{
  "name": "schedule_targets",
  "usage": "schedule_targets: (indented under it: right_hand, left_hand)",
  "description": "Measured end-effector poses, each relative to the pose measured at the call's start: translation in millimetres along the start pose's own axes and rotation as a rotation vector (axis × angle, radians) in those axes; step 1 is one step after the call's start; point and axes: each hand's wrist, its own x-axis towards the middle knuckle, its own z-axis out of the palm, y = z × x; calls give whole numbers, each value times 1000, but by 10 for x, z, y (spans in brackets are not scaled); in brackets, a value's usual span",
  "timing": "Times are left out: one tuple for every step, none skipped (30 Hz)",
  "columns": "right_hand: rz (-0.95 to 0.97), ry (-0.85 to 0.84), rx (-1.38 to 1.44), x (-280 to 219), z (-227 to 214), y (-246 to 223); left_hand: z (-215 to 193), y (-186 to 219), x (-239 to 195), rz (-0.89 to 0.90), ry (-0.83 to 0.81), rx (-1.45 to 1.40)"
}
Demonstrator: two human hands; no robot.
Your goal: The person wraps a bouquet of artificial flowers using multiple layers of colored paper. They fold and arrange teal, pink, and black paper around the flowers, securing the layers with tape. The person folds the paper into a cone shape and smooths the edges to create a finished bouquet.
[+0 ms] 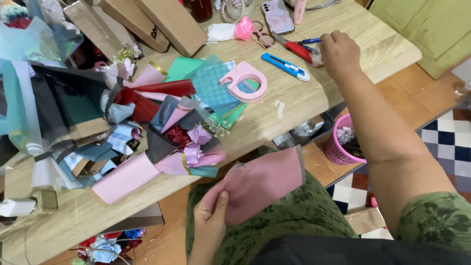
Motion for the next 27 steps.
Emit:
schedule_targets:
  right_hand:
    - [-127, 159, -118, -11, 54, 11]
    - [-127, 159, -116, -16, -12, -7]
    - [-227, 185, -115, -22, -76, -25]
    - [-327, 208, -112, -54, -144, -53]
    - [-327, 204, -108, -52, -245, -136]
    - [-347, 218, -95, -46, -352, -202]
    - [-368, 232, -82, -42, -460, -268]
    - [-367, 227, -82, -67, -443, -259]
    - [-383, 202, -31, -94, -429, -249]
    - [-397, 179, 19, -117, -417, -236]
    - [-394, 175, 17, -164, -356, -206]
    - [-312, -87, 127, -191, -296, -171]
    - [-220, -347, 236, -221, -240, -138]
    - [-221, -348, 234, -156, -353, -163]
    - [-135, -477, 286, -93, -468, -191]
    - [-50, -604, 338, -20, -583, -225]
    - [-52, -603, 337, -42, -575, -191]
    - [-126, -579, 396, -52, -563, -166]
    - [-199, -553, 454, -62, -551, -145]
    - [-207, -554, 458, 18, -760, -198]
    - [-14, -680, 491, 95, -967, -252]
    - [180, -808, 523, 152, -1171, -326]
    - [170, -814, 529, 59, -1133, -320]
    - [140, -548, 552, -6, -1091, -305]
    - [109, -282, 571, -69, -1048, -287]
    - [103, -280, 576, -34, -1323, -437]
    - [111, -174, 870, -2, -1599, -583]
  left_hand:
    - [4, -7, 15, 20, -8, 4]
    - [13, -21, 33, 19, -7, 6]
    - [21, -36, 51, 0, -12, 0]
    - [25, -56, 52, -23, -18, -5]
    - [25, -24, 61, -27, -17, -3]
    - [35, 4, 76, -21, -32, -13]
    - [45, 32, 89, -15, -46, -24]
    - [49, 14, 104, -20, -49, -24]
    - [53, -4, 115, -10, -50, -21]
    - [55, -20, 135, 2, -53, -17]
    - [63, -20, 131, 0, -58, -16]
    - [74, -15, 132, 8, -55, -19]
    - [83, -10, 129, 16, -52, -22]
    - [94, 0, 127, 15, -53, -24]
    - [103, 10, 122, -12, -57, -34]
    - [110, 21, 114, -38, -58, -44]
    - [116, 20, 114, -37, -57, -46]
    - [117, 21, 112, -23, -54, -20]
    - [116, 19, 108, -8, -51, 7]
    - [123, 8, 112, -11, -43, 5]
    - [128, -8, 116, -4, -37, 6]
    - [122, -28, 100, -3, -28, 9]
    - [121, 5, 66, -11, -18, 9]
    - [119, 46, 59, 61, -26, 30]
    - [120, 90, 55, 132, -34, 52]
    - [107, 117, 40, 133, -26, 53]
    - [96, 144, 27, 131, -26, 62]
